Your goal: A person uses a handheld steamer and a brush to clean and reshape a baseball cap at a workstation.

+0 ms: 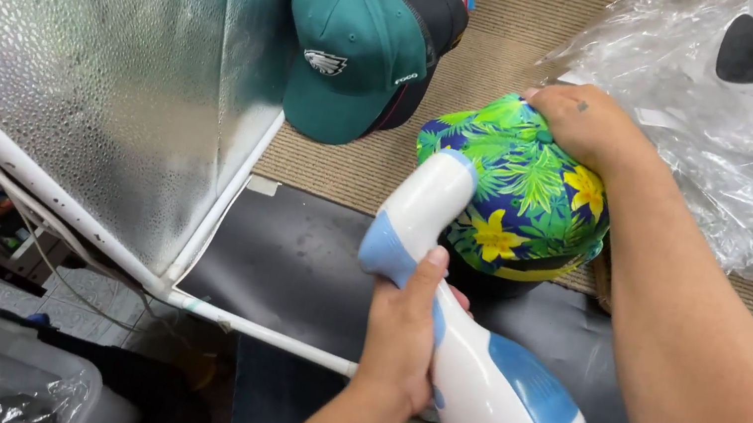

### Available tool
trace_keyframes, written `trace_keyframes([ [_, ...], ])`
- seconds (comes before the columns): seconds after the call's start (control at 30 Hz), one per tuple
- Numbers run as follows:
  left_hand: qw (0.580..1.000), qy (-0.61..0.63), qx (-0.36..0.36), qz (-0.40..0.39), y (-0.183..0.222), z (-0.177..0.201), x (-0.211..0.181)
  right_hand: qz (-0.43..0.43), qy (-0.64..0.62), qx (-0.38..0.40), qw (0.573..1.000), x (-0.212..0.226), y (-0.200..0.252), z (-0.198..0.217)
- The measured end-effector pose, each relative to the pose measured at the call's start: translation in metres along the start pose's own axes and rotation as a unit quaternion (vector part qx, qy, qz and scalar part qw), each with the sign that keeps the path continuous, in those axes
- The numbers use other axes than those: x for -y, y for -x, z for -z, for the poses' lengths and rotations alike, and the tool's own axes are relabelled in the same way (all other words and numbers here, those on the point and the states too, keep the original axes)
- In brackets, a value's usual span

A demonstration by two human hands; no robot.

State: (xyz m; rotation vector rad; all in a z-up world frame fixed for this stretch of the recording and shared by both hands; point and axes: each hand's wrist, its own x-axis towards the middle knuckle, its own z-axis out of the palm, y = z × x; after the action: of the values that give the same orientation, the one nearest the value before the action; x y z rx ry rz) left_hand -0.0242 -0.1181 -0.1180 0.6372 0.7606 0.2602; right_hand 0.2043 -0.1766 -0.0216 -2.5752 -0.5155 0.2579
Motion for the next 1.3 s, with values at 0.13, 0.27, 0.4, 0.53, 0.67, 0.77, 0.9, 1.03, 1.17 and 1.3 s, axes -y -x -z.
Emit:
trace_keyframes([
  [0.13,1.0,-0.009,0.024,0.015,0.009,0.007,-0.003,-0.007,-0.013,-0.007,1.0,-0.004,-0.006,-0.002],
  [0.27,0.996,-0.073,0.018,0.048,0.015,0.009,-0.001,-0.005,-0.002,0.0,1.0,-0.001,-0.003,0.002],
  [0.4,0.996,-0.076,0.033,0.015,-0.01,0.014,-0.022,0.001,0.022,0.018,1.0,0.003,0.003,0.004],
  [0.53,0.99,-0.095,0.09,-0.047,-0.011,0.014,-0.039,0.034,-0.048,-0.035,0.998,-0.003,0.003,0.001],
  [0.67,0.995,-0.081,0.044,0.049,0.0,0.016,-0.04,-0.014,-0.016,0.017,1.0,0.007,0.006,0.003],
  [0.77,0.994,-0.089,0.05,0.048,-0.006,0.017,-0.043,-0.015,-0.021,0.021,0.999,0.006,0.01,0.005],
  [0.9,0.993,-0.108,0.051,0.011,-0.026,0.012,-0.061,-0.027,-0.028,0.025,0.999,0.01,0.013,0.006],
  [1.03,0.992,-0.114,0.054,0.022,-0.029,0.009,-0.066,-0.034,-0.052,0.019,0.998,0.009,0.012,0.005],
  [1.17,0.99,-0.13,0.042,0.021,-0.009,0.02,-0.052,-0.019,-0.039,0.011,0.999,0.001,0.004,0.001],
  [1.3,0.985,-0.166,0.034,0.034,0.004,0.02,-0.048,0.035,-0.021,0.017,0.999,-0.007,-0.001,0.0],
])
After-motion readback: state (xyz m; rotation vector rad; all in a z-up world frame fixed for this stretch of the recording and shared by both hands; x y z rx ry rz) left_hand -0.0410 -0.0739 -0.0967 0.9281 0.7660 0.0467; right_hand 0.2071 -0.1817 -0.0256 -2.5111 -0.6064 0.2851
